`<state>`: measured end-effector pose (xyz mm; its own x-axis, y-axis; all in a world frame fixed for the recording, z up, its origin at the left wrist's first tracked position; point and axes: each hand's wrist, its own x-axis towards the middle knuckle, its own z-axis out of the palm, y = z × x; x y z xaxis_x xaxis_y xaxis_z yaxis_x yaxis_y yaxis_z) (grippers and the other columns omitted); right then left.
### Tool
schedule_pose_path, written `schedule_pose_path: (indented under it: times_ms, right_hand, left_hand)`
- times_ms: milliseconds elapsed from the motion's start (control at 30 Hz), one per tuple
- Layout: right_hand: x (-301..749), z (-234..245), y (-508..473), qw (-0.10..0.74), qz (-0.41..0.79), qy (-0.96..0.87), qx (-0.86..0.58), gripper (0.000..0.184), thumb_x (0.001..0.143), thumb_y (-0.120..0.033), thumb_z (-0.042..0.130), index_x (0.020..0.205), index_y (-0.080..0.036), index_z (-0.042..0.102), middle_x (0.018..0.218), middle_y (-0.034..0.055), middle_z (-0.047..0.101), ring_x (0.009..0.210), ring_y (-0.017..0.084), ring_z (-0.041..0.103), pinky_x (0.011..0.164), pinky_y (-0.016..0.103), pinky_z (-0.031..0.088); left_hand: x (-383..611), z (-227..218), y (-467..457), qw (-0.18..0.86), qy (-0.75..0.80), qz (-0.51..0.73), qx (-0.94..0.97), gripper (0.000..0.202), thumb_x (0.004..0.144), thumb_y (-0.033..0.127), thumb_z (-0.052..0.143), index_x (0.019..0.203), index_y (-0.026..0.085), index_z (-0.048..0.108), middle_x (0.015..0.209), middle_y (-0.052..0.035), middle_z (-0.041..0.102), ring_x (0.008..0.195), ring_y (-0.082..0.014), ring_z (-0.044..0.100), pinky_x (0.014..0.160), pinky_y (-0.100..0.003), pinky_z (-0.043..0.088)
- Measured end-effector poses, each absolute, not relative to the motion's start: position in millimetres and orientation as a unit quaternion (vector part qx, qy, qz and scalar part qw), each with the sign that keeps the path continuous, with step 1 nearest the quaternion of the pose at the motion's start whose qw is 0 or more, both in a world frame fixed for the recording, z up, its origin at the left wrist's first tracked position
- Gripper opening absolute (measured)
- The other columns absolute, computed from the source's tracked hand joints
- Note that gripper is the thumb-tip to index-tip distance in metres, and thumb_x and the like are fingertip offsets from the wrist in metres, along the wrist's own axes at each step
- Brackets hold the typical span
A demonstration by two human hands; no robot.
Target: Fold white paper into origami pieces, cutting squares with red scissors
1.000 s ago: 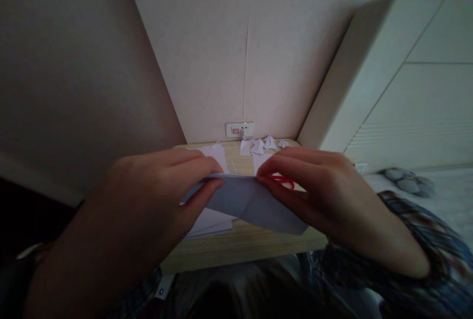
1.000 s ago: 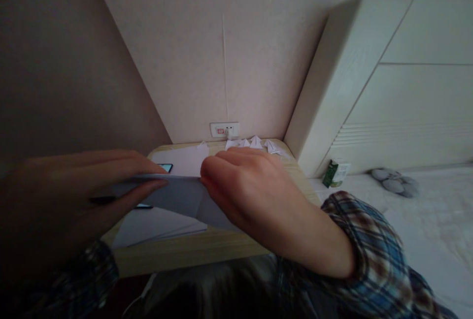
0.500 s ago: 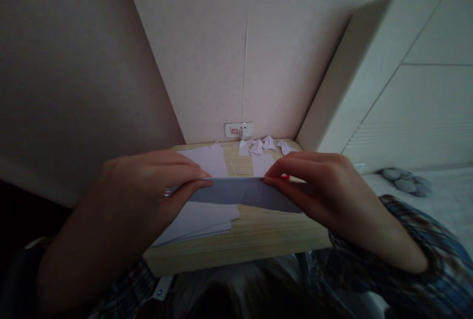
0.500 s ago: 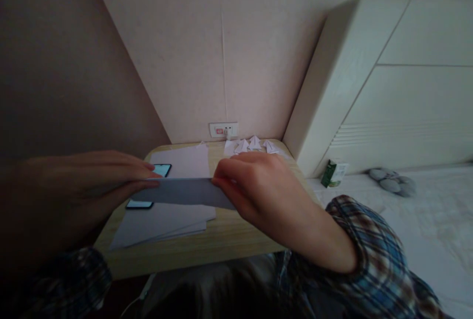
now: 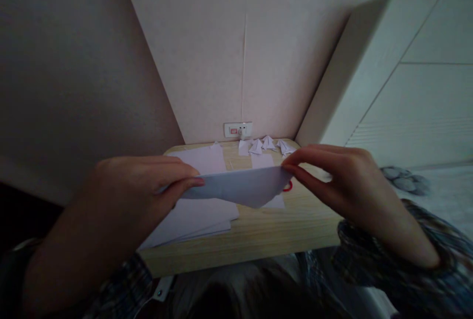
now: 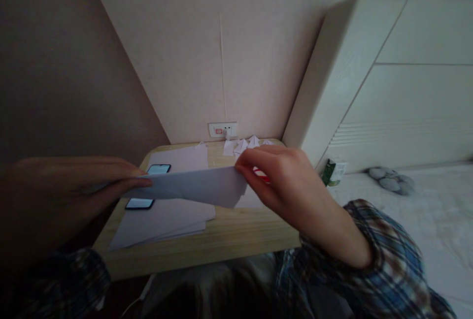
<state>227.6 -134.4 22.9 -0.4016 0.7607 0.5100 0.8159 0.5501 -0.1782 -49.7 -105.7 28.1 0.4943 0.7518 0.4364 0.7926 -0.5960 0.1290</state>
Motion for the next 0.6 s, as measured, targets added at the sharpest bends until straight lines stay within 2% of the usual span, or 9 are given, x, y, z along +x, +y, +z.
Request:
schedule_pose_path:
  times_ms: [133,233,333,433,533,600]
  right_hand:
    - [250.2,23.2,-133.0,0.313,-0.086,-0.773,-0.544,0.017,0.087,-0.027,0.056,0.079,-0.018,0.069,0.072,0.003,0.073,0.062,0.017,0.066,0.056,0.026,0.043]
    - [252.4,23.7,-131.7,0.362,-0.053,-0.751,-0.55,0.024,0.087,-0.036,0.057,0.078,-0.02,0.071,0.074,0.003,0.074,0.066,0.019,0.068,0.062,0.028,0.047]
    - [246.5,18.5,-128.3,0.359,0.074,-0.776,-0.513,0.02,0.085,-0.034,0.058,0.091,-0.02,0.071,0.089,0.0049,0.075,0.078,0.02,0.07,0.068,0.029,0.052]
    - [242.0,8.2,-122.6,0.334,0.201,-0.801,-0.456,0.025,0.084,-0.025,0.056,0.105,-0.02,0.069,0.103,0.0052,0.074,0.088,0.02,0.068,0.07,0.028,0.053]
    - [239.7,-0.8,-117.2,0.331,0.314,-0.78,-0.429,0.025,0.083,-0.019,0.053,0.098,-0.019,0.072,0.093,0.0043,0.075,0.079,0.018,0.068,0.065,0.027,0.052]
    - [238.7,-3.9,-114.9,0.352,0.392,-0.735,-0.426,0.021,0.082,-0.022,0.056,0.09,-0.018,0.075,0.082,0.0033,0.075,0.07,0.017,0.067,0.06,0.025,0.051]
  left_hand:
    - [-70.4,24.3,-93.8,0.001,-0.509,-0.297,-0.808,0.028,0.075,0.051,0.056,0.066,0.032,0.074,0.06,0.006,0.072,0.049,-0.0158,0.059,0.043,-0.022,0.034]
    - [-72.5,24.7,-84.8,-0.115,-0.55,-0.313,-0.766,0.035,0.065,0.059,0.06,0.059,0.027,0.074,0.053,0.0035,0.069,0.044,-0.0148,0.056,0.039,-0.02,0.035]
    - [-64.9,22.8,-78.3,-0.257,-0.529,-0.288,-0.756,0.036,0.066,0.056,0.06,0.057,0.022,0.072,0.054,-0.0017,0.068,0.047,-0.0169,0.057,0.04,-0.021,0.039]
    - [-56.7,16.2,-74.5,-0.349,-0.51,-0.278,-0.735,0.032,0.069,0.049,0.062,0.057,0.021,0.069,0.053,-0.0026,0.063,0.047,-0.0158,0.055,0.04,-0.021,0.039]
    - [-53.0,6.9,-71.2,-0.371,-0.495,-0.28,-0.734,0.026,0.068,0.044,0.066,0.06,0.02,0.067,0.057,-0.0009,0.062,0.05,-0.0144,0.055,0.041,-0.019,0.04]
    - [-54.0,1.1,-69.3,-0.361,-0.482,-0.297,-0.741,0.022,0.067,0.042,0.068,0.07,0.021,0.068,0.07,-0.0018,0.067,0.06,-0.0163,0.061,0.048,-0.019,0.046]
